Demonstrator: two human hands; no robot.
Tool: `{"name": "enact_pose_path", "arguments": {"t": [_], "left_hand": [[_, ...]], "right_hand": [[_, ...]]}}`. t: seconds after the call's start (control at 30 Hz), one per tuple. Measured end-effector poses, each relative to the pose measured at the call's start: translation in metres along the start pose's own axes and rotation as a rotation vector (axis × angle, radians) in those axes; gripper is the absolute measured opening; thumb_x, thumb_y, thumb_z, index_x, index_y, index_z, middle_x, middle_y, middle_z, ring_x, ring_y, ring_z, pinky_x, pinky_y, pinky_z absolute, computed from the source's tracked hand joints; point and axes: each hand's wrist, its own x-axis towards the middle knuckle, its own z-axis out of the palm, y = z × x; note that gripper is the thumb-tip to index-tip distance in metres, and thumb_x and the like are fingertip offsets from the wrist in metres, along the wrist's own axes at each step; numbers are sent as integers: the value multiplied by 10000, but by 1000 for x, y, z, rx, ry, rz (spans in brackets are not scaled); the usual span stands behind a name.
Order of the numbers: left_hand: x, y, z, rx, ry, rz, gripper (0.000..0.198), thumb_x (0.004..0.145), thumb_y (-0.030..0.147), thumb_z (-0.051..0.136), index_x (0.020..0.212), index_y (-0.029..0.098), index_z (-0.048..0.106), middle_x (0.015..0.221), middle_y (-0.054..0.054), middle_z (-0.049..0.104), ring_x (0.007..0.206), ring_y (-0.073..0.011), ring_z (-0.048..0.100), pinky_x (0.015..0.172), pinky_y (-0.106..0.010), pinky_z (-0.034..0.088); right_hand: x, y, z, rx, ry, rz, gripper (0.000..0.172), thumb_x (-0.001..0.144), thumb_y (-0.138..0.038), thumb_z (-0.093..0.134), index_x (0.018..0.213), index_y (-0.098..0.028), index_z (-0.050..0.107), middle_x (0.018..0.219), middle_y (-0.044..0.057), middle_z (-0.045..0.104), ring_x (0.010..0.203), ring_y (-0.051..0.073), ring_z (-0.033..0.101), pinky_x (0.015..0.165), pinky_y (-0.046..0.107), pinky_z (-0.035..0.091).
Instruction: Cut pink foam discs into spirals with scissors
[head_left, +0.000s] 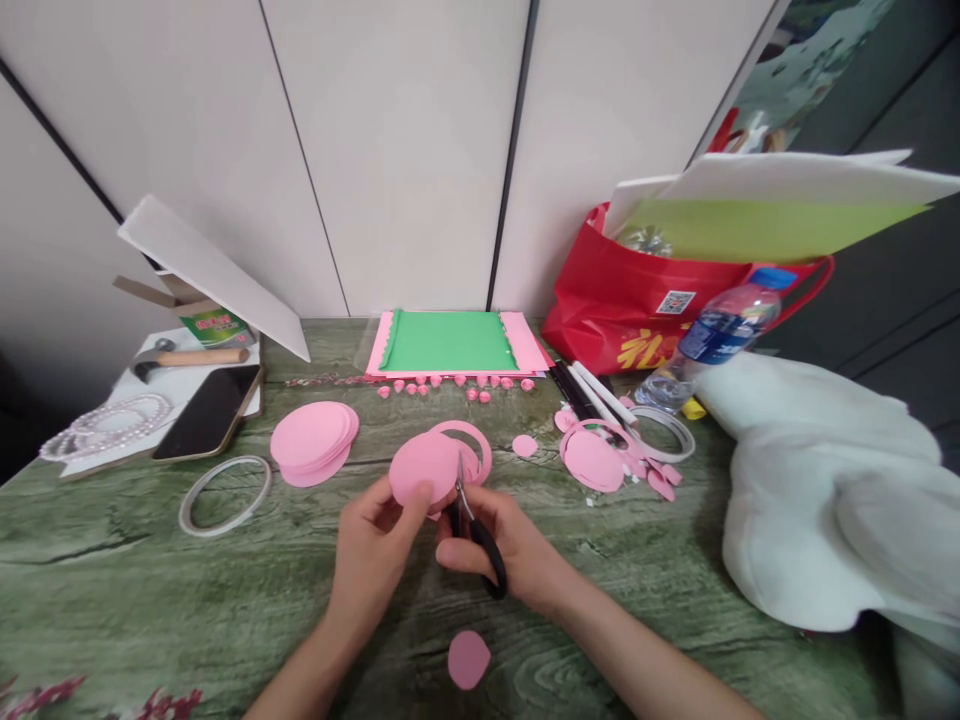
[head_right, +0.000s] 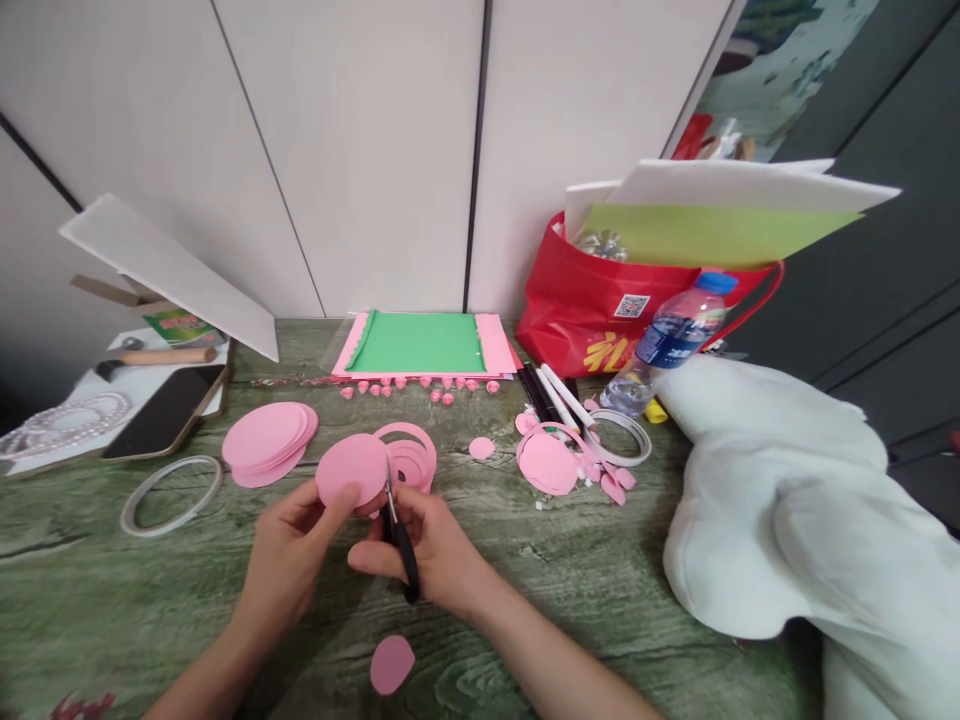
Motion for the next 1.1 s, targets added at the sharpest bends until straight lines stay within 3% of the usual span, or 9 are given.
{"name": "enact_pose_path", "arguments": {"t": [0.47, 1.1], "left_hand": [[1, 5, -4, 55, -86, -4, 189, 737, 285, 640, 850, 150, 707, 795, -22, 725, 739, -171, 629, 722, -251, 490], [2, 7, -6, 6, -96, -57, 206, 734, 288, 641, 860, 139, 707, 765, -23, 696, 752, -177, 602, 721, -266, 479]], "right_hand": [[-1, 1, 0, -8, 60, -7, 443, 593, -521, 735, 747, -171, 511, 625, -55, 400, 553, 91, 336, 509, 226, 279], [-1, 8, 0, -76, 90, -17, 388, 647, -499, 701, 771, -174, 530, 581, -65, 392, 525, 85, 324, 491, 219, 277]]}}
